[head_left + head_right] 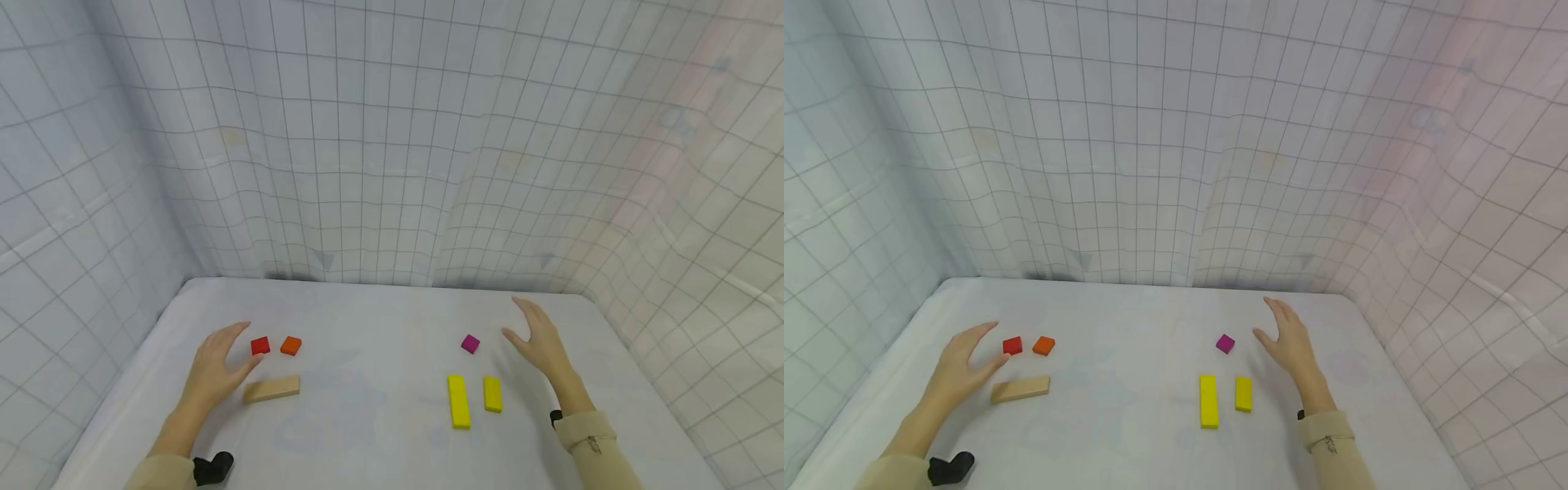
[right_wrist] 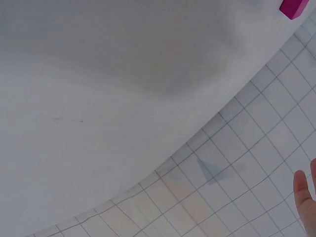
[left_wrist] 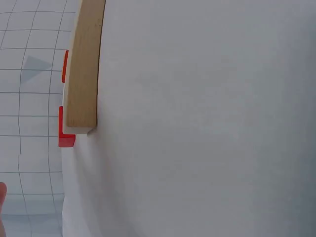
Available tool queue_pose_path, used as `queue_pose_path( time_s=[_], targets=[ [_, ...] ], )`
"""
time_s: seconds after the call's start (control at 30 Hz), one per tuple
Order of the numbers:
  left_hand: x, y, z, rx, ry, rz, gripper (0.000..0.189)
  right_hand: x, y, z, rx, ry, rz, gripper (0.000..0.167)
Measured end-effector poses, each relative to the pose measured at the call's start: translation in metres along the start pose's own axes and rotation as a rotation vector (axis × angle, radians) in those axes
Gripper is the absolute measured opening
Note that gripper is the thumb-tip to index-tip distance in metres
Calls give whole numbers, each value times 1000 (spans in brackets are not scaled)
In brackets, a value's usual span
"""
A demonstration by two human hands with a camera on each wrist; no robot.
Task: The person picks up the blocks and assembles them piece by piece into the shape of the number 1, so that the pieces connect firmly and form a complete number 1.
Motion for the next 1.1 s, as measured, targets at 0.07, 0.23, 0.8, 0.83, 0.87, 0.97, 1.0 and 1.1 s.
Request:
queue_pose_path(
  time_s=[0.07,0.23,0.8,0.83,0.87,0.97,1.0,1.1],
  targets=[
    [2,5,-2,21,63,-1,59,0,5,1,8,-60,-15,63],
    [5,19,-6,51,121,19,57,-3,19,7,-1,-168,-49,65],
    [4,47,-19,167,183,-111,57,-18,67,18,-152,-319,-155,66],
    [3,47,-20,165,185,-111,57,-19,69,19,-163,-321,-161,66],
    [1,48,-20,163,188,-112,57,-20,71,19,-170,-325,-169,66],
    [-3,52,-22,163,192,-127,58,-24,77,20,-197,-331,-192,66],
    [-4,53,-22,164,192,-134,58,-25,78,20,-201,-331,-201,66],
    [-6,56,-23,177,196,-153,59,-29,83,20,-224,-342,-229,66]
  ],
)
Point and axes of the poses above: each hand's wrist, its own y-axis away from the middle knuckle, its own x-axis out of the back of the hand, z = x × y, the point moved 4 cm from there along -y, towards the middle knuckle, and after that the axes turned 8 degrees about -y, right-handed, at the moved point
